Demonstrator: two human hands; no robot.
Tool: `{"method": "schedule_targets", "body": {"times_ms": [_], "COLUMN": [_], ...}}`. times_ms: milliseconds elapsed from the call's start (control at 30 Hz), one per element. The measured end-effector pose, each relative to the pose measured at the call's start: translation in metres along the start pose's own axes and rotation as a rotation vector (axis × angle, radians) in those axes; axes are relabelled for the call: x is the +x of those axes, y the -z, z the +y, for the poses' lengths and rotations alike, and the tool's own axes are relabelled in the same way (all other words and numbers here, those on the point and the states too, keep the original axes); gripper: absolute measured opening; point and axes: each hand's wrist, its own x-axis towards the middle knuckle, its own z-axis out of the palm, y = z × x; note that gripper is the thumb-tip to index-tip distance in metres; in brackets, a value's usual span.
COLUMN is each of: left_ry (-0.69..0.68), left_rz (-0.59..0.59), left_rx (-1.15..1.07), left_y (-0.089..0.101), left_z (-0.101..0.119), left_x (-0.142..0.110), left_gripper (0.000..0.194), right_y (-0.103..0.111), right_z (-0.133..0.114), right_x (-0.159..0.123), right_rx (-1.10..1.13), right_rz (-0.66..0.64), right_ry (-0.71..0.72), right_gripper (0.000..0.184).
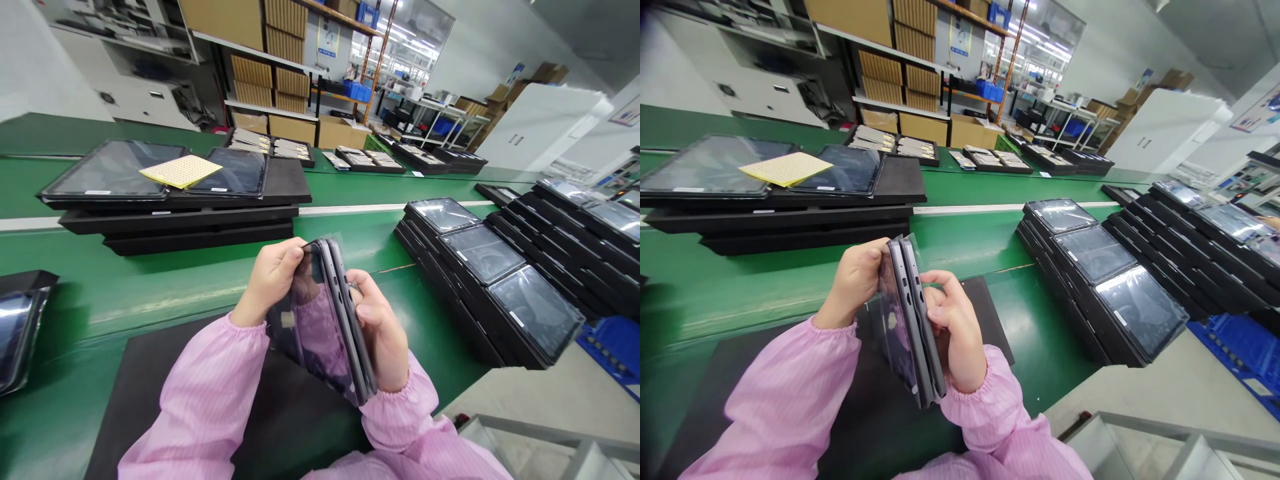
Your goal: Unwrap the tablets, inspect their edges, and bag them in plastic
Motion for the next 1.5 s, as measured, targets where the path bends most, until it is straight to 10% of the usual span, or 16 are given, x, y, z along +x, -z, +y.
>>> {"method": "schedule_targets", "body": {"times_ms": [367,1500], "left_ry": [-0.117,0.09], "left_rz": [-0.007,0.05], "left_rx": [-0.063,0.126], "left_y": [-0.002,-0.005], "left_z": [0.0,-0.008], "left_x": [-0.002,0.006], "left_gripper": [0.076,0.074], "right_y": [0.001,0.014], "right_z": [0.001,0.003], "right_x": [-0.005,0.028], "right_rx": [-0.097,-0.134], "right_rz": [-0.084,0.005], "right_ry": [-0.041,0.087], "right_gripper": [0.033,0.041]}}
